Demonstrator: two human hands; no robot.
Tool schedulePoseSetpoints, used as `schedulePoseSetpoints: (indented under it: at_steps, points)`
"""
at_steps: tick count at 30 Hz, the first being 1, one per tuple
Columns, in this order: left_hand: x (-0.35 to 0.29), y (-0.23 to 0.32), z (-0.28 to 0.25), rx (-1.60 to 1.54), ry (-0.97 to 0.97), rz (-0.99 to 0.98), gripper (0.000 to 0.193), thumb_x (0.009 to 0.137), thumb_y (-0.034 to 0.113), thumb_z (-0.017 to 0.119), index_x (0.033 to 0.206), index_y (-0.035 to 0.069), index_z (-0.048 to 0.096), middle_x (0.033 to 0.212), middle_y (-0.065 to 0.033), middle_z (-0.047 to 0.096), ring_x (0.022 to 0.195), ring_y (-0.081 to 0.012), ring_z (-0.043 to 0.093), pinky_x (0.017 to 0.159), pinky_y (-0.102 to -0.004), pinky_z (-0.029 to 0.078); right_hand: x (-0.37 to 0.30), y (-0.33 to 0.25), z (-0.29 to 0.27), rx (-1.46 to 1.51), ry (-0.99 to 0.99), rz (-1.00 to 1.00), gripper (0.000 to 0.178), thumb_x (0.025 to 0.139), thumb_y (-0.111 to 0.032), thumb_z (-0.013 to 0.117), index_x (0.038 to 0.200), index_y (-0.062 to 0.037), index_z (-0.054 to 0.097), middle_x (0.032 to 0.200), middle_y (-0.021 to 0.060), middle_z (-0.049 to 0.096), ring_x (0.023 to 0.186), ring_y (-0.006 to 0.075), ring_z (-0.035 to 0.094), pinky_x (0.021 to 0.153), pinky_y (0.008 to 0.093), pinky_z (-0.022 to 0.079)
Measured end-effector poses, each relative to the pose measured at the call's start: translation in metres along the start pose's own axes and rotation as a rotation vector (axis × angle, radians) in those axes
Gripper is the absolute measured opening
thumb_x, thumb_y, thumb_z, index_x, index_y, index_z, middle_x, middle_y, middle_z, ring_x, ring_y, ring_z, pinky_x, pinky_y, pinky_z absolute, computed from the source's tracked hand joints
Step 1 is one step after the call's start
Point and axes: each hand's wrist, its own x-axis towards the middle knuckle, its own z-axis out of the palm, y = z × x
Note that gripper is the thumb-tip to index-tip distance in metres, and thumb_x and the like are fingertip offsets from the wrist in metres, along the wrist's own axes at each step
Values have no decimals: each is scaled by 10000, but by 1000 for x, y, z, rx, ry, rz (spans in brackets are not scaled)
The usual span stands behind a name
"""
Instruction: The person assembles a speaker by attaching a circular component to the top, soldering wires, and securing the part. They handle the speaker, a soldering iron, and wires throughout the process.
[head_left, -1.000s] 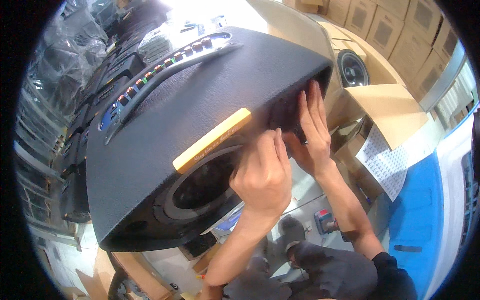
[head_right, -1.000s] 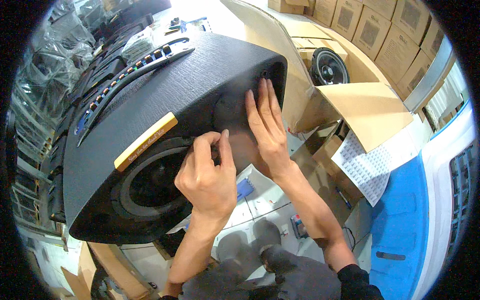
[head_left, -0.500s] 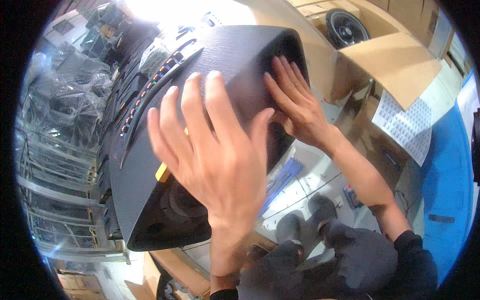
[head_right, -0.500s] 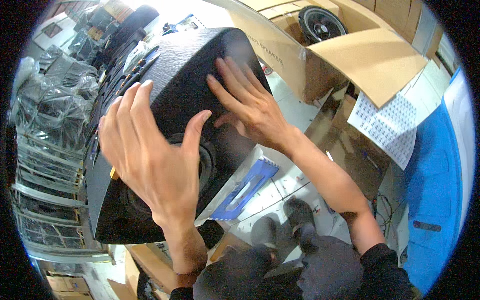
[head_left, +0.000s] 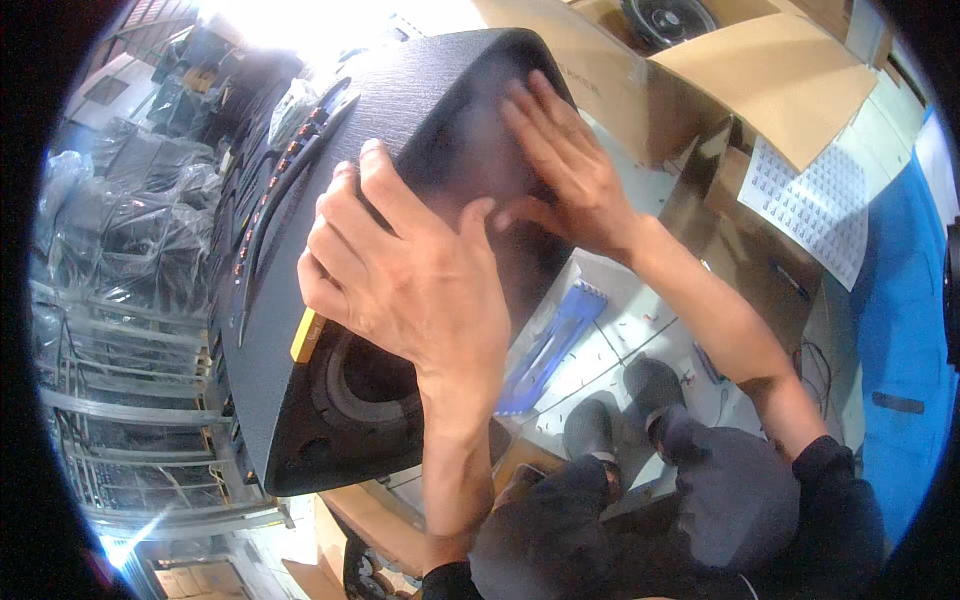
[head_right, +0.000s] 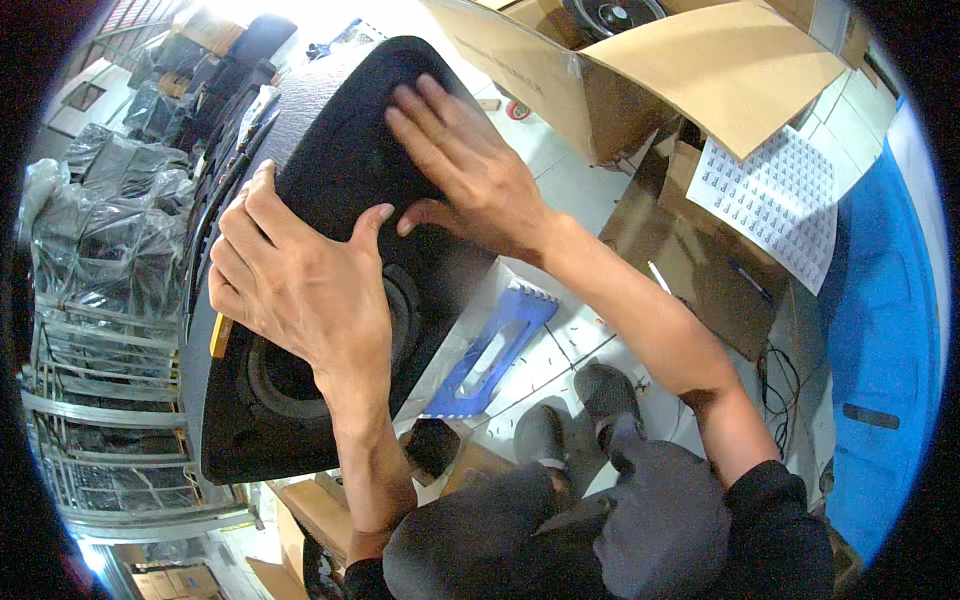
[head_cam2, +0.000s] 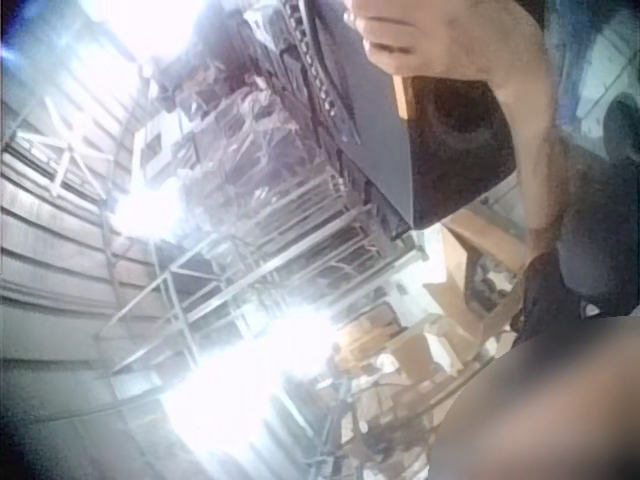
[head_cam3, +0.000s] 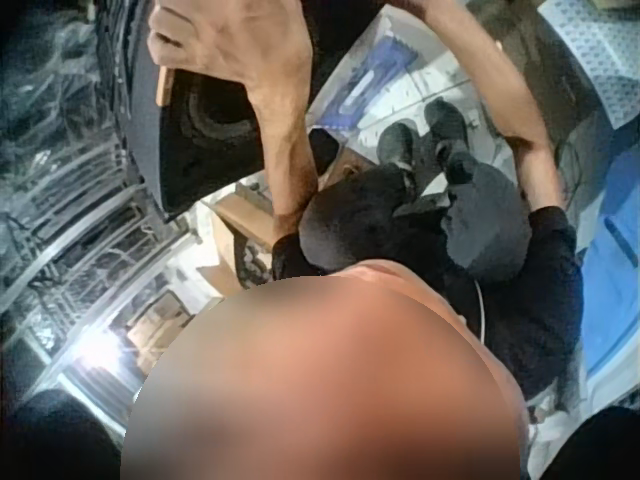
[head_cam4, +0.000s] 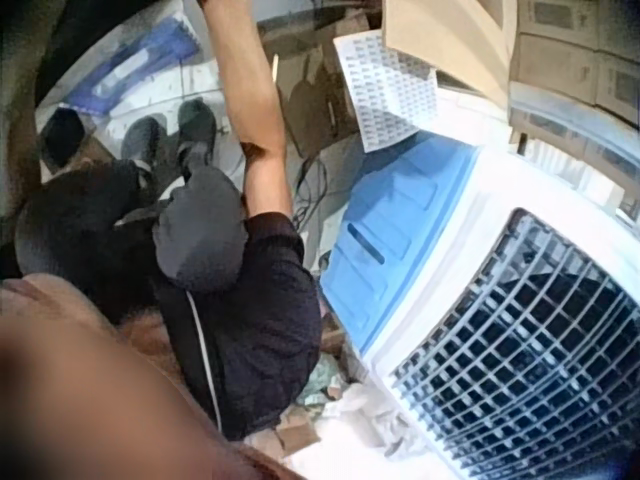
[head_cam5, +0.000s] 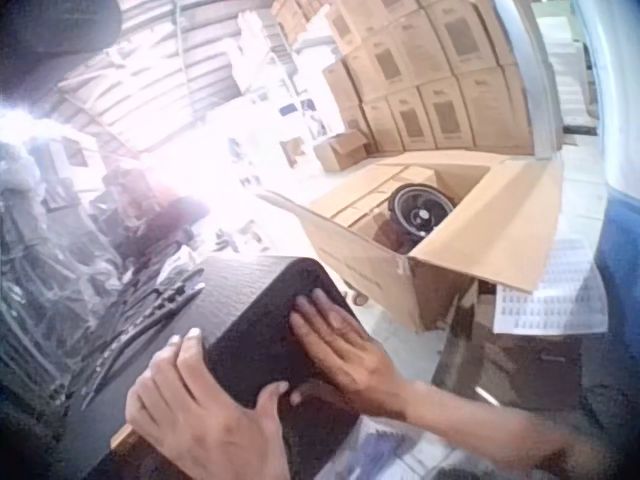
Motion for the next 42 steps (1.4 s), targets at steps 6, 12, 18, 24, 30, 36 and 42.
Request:
schedulePoseSetpoints:
  at_steps: [6, 12, 18, 24, 30, 36, 42]
  points:
    - [-2, 1, -2, -38, -70, -21, 807, 626, 327, 904, 1307, 90, 540, 1298, -94, 553, 1179, -276, 509, 1028, -453, 328, 6, 16, -11, 91, 149, 295, 1164, 596, -502, 910, 1472, 55, 383, 1492, 270, 444, 1399, 391, 422, 1173, 448, 331]
    - [-2, 1, 0, -49, -17, -4, 805, 601, 332, 913, 1282, 88, 560, 1258, -90, 565, 1139, -277, 519, 1001, -446, 337, 19, 26, -5, 348, -6, 482, 1092, 596, -421, 950, 1409, 84, 423, 1335, 297, 563, 1260, 355, 561, 1078, 418, 435]
    - [-2, -3, 7, -34, 60, 25, 834, 547, 362, 923, 1259, 104, 572, 1185, -47, 575, 1071, -256, 536, 936, -413, 343, 17, 12, -2, 319, 112, 572, 850, 603, -390, 954, 1224, 64, 594, 1004, 229, 723, 892, 273, 724, 816, 378, 560]
    - [-5, -3, 11, -20, 98, 17, 842, 510, 395, 927, 1234, 126, 593, 1125, -21, 572, 1037, -255, 534, 896, -399, 342, 13, 10, -5, 259, 124, 536, 775, 657, -376, 930, 1209, 49, 589, 1020, 222, 712, 861, 253, 721, 765, 354, 574]
    - [-6, -3, 9, 13, 104, 49, 845, 519, 427, 930, 1237, 140, 591, 1141, -27, 571, 1066, -265, 528, 880, -411, 355, 2, 15, -1, 242, 213, 293, 981, 637, -361, 953, 1371, 55, 454, 1242, 256, 628, 1174, 362, 617, 1003, 409, 498]
    - [-5, -1, 9, 49, 77, 40, 855, 535, 438, 926, 1253, 136, 574, 1149, -29, 566, 1064, -270, 526, 884, -424, 360, -5, 8, 3, 293, 238, 371, 909, 607, -350, 956, 1297, 49, 518, 1131, 243, 673, 968, 290, 702, 828, 368, 555]
    - [-3, -4, 10, 72, 126, 81, 912, 507, 541, 918, 1254, 135, 586, 1098, -49, 597, 1053, -295, 565, 858, -453, 410, -1, -2, 5, 361, 207, 487, 971, 650, -310, 951, 1375, 72, 429, 1252, 278, 611, 1182, 358, 612, 991, 410, 502]
